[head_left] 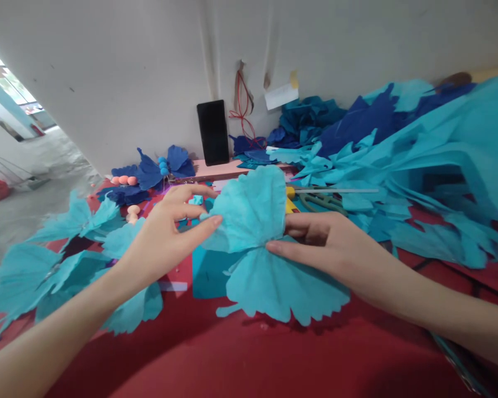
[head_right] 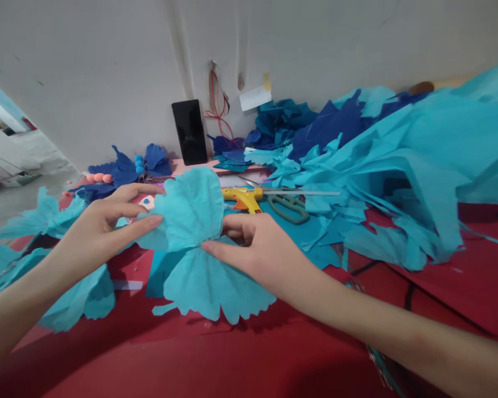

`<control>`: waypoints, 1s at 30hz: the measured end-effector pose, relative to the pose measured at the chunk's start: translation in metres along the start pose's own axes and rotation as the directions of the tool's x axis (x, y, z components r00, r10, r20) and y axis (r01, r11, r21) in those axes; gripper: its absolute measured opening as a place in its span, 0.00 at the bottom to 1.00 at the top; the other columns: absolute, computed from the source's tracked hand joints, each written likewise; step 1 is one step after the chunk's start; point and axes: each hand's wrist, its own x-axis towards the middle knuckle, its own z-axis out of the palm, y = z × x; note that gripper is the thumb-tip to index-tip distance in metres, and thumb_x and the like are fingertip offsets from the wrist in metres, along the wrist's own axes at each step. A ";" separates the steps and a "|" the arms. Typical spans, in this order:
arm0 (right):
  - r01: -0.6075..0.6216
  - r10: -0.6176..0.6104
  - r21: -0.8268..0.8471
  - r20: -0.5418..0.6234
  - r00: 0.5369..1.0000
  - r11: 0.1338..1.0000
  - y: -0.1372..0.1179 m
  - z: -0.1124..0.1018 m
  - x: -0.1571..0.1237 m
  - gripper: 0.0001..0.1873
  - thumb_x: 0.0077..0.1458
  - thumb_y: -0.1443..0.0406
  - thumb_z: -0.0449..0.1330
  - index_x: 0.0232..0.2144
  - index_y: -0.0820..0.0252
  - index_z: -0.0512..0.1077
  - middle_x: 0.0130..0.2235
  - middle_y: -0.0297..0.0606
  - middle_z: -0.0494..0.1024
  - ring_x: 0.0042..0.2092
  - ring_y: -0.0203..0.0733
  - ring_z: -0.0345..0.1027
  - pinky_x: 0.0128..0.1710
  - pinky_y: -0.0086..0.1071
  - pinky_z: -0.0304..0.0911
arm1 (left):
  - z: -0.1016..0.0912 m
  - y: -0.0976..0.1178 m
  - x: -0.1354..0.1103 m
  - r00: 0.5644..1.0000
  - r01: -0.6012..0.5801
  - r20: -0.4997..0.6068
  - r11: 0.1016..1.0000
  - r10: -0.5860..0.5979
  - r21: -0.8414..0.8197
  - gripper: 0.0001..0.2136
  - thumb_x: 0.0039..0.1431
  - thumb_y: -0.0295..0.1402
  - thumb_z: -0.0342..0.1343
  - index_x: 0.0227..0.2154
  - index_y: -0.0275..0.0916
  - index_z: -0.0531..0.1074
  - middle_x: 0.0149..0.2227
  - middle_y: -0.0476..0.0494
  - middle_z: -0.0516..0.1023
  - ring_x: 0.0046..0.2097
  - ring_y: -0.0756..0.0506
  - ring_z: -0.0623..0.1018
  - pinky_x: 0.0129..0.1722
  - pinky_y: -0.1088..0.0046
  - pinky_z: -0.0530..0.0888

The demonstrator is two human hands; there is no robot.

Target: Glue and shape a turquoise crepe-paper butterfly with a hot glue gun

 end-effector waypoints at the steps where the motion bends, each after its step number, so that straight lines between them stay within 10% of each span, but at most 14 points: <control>1: -0.002 0.002 0.004 -0.002 1.000 1.000 0.001 0.000 0.000 0.09 0.38 0.62 0.65 0.24 0.58 0.71 0.27 0.31 0.76 0.29 0.36 0.70 0.25 0.27 0.66 | 0.000 0.000 0.000 1.000 0.006 0.006 1.000 -0.006 -0.014 0.17 0.54 0.40 0.51 0.13 0.38 0.65 0.46 0.48 0.71 0.46 0.42 0.70 0.38 0.70 0.68; 11: -0.007 0.012 -0.118 0.040 0.999 0.993 -0.002 0.002 -0.002 0.12 0.37 0.58 0.65 0.19 0.59 0.67 0.24 0.33 0.74 0.27 0.38 0.69 0.23 0.29 0.64 | 0.009 -0.002 0.000 1.000 -0.019 -0.007 0.998 0.019 0.057 0.17 0.43 0.41 0.60 0.13 0.37 0.62 0.45 0.47 0.71 0.45 0.42 0.71 0.48 0.63 0.66; 30: 0.012 -0.001 -0.165 0.068 0.998 0.986 -0.001 0.005 -0.004 0.09 0.38 0.62 0.63 0.17 0.59 0.67 0.20 0.28 0.68 0.23 0.29 0.60 0.21 0.23 0.55 | 0.009 -0.006 0.001 0.988 -0.122 -0.087 0.990 0.128 0.075 0.04 0.53 0.33 0.54 0.27 0.39 0.71 0.46 0.45 0.72 0.49 0.45 0.70 0.50 0.67 0.67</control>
